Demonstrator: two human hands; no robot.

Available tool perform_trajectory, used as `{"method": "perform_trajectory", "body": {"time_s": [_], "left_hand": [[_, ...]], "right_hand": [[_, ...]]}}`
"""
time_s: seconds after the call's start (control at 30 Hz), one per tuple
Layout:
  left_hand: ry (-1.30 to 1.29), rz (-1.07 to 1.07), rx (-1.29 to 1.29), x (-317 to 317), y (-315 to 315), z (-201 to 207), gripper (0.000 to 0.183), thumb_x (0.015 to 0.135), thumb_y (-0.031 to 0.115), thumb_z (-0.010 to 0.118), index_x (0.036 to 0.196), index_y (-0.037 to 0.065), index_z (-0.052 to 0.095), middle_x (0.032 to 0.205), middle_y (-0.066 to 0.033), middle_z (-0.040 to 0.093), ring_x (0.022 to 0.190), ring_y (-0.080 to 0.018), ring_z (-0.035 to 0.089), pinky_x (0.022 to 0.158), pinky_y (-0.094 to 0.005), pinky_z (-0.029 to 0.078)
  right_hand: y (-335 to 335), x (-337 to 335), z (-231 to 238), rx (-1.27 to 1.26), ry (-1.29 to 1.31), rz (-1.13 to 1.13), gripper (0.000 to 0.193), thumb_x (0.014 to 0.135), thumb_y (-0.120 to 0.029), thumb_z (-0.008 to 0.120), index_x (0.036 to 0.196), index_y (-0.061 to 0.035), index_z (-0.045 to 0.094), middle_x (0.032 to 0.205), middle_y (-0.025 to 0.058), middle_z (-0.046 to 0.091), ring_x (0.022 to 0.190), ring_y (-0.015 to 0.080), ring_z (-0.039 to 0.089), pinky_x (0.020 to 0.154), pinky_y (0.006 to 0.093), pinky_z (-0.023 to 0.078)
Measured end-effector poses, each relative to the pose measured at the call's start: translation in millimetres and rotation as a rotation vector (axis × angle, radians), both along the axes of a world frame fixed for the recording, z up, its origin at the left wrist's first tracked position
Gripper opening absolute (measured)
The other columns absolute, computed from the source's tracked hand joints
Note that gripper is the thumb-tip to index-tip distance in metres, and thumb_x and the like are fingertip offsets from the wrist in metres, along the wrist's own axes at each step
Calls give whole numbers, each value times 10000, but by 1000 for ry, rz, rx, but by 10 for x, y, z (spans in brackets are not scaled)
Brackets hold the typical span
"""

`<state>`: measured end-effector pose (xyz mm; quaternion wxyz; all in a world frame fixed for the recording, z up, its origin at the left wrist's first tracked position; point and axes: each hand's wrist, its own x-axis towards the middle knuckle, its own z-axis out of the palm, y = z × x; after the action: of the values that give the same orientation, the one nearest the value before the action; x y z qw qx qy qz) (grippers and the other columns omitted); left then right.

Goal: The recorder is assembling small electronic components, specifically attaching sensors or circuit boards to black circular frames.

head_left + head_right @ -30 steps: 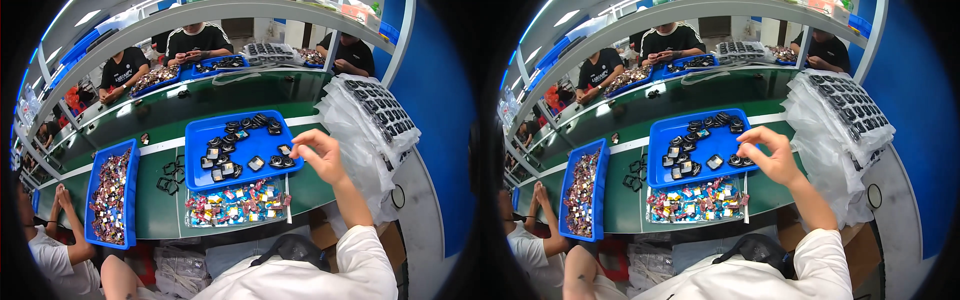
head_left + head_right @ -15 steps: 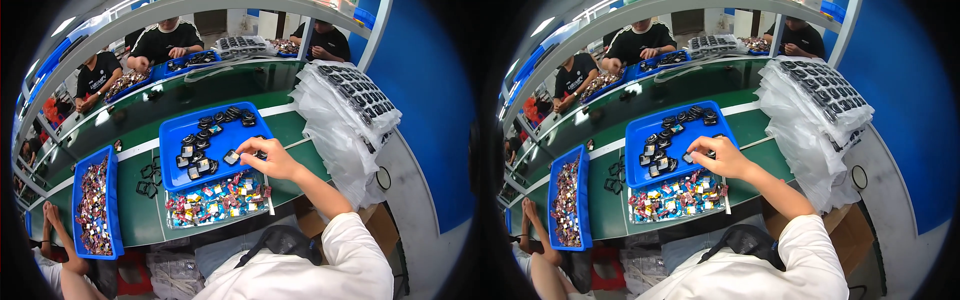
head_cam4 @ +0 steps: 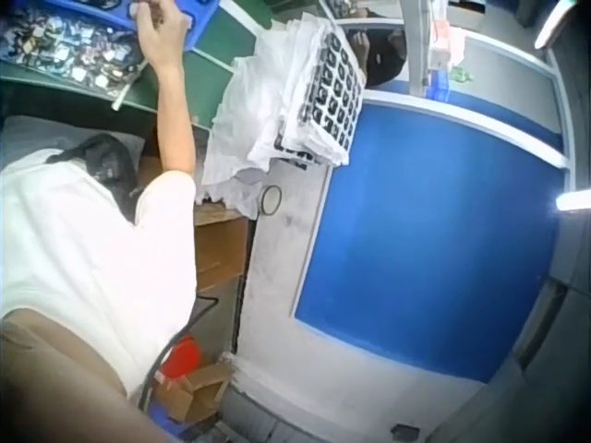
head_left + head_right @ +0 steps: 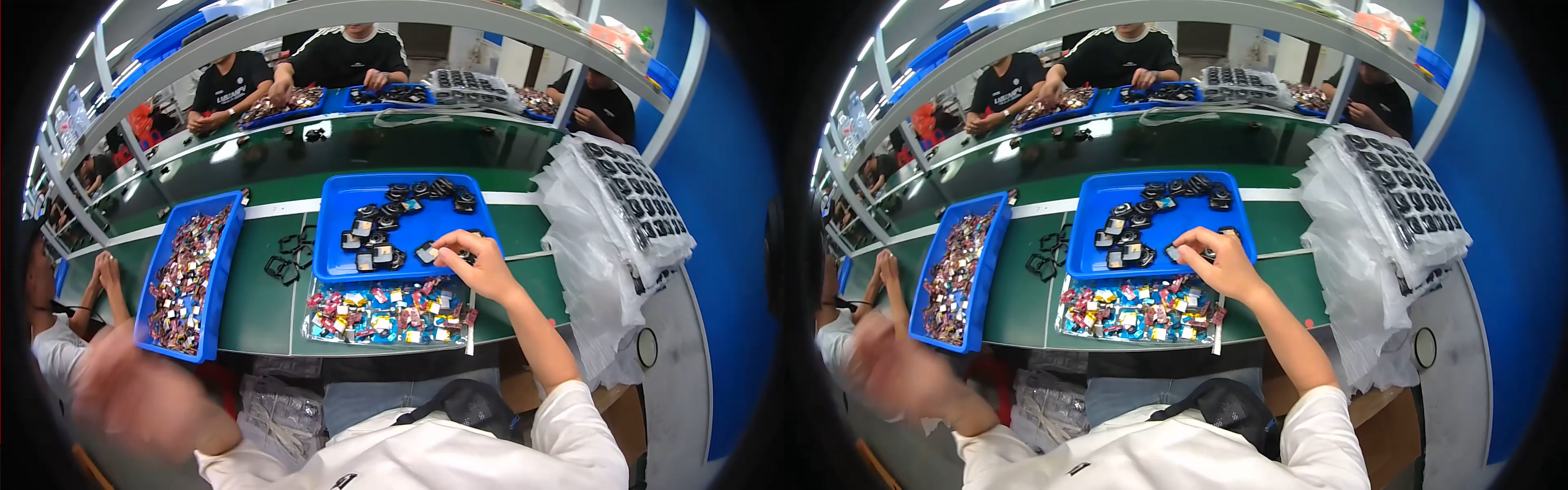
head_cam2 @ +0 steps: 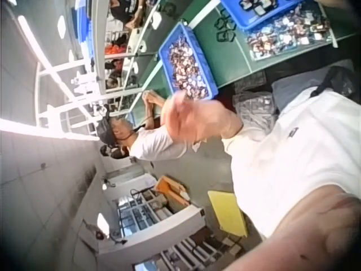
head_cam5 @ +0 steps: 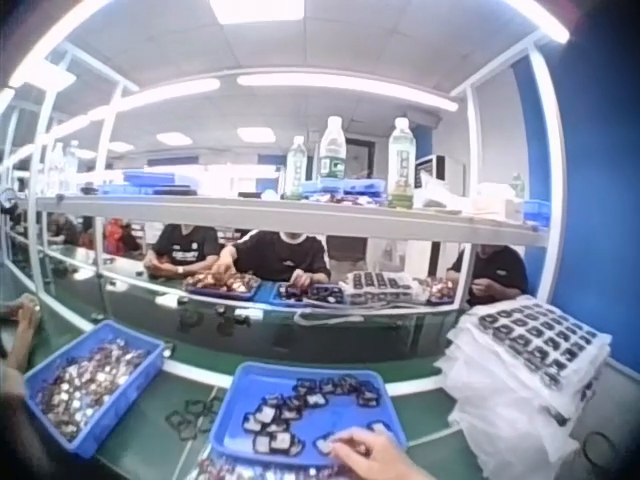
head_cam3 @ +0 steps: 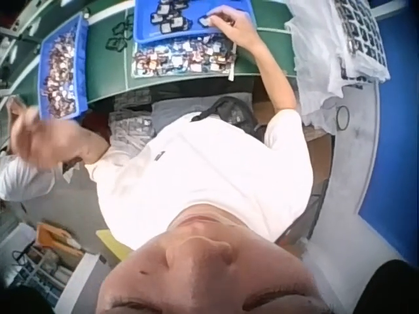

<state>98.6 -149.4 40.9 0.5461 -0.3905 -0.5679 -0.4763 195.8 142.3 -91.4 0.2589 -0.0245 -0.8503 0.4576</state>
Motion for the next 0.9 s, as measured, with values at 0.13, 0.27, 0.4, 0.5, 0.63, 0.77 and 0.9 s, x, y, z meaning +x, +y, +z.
{"method": "perform_trajectory", "body": {"time_s": [0.13, 0.27, 0.4, 0.5, 0.63, 0.77, 0.9], "left_hand": [[-616, -66, -884, -522, -137, -1288, 345, 751, 178, 721, 1047, 16, 648, 996, -127, 577, 944, -286, 511, 825, -349, 431], [-643, -56, -895, -729, 27, -1645, 205, 715, 128, 736, 892, 44, 676, 926, -96, 550, 909, -274, 489, 767, -355, 429], [-597, -116, -910, -731, 122, -1456, 137, 680, 84, 749, 779, 43, 662, 860, -75, 577, 835, -256, 508, 710, -350, 431], [-550, -319, -890, -725, 237, -1175, 93, 680, 51, 735, 735, 43, 661, 706, -62, 619, 680, -236, 541, 629, -338, 434], [-576, -493, -837, -735, 664, -892, 74, 714, 64, 715, 754, 27, 665, 712, -72, 635, 669, -197, 562, 612, -314, 448], [-815, -657, -936, -791, 1101, -971, 112, 750, 118, 713, 805, 24, 685, 728, -77, 648, 707, -196, 585, 660, -303, 472], [-665, -597, -999, -879, 1340, -1069, 212, 737, 175, 736, 893, 38, 693, 807, -74, 663, 768, -194, 583, 706, -309, 469]], "right_hand": [[-38, -77, 100, 100, 8, 15, 127, 854, -79, 588, 927, 18, 625, 799, 95, 675, 740, 127, 660, 685, 246, 501], [157, -354, 174, 264, -113, 25, 155, 849, -100, 584, 955, 5, 623, 895, 100, 666, 813, 181, 650, 703, 287, 499], [460, -714, 100, 527, -69, -10, 178, 839, -97, 568, 986, -19, 631, 971, 107, 649, 888, 273, 623, 769, 358, 494], [645, -961, -17, 655, -175, -77, 245, 835, -83, 560, 1070, -59, 620, 1059, 93, 626, 997, 279, 578, 844, 384, 478], [717, -1092, -62, 691, -305, -35, 384, 790, -110, 635, 1170, -82, 585, 1074, 97, 597, 1071, 278, 536, 892, 380, 461], [783, -1174, -64, 559, -408, -12, 442, 714, -204, 729, 1114, -59, 609, 1044, 119, 561, 999, 266, 549, 894, 356, 447], [862, -1179, -79, 514, -377, -10, 375, 666, -224, 747, 979, -48, 641, 952, 110, 590, 941, 257, 563, 844, 337, 457]]}}
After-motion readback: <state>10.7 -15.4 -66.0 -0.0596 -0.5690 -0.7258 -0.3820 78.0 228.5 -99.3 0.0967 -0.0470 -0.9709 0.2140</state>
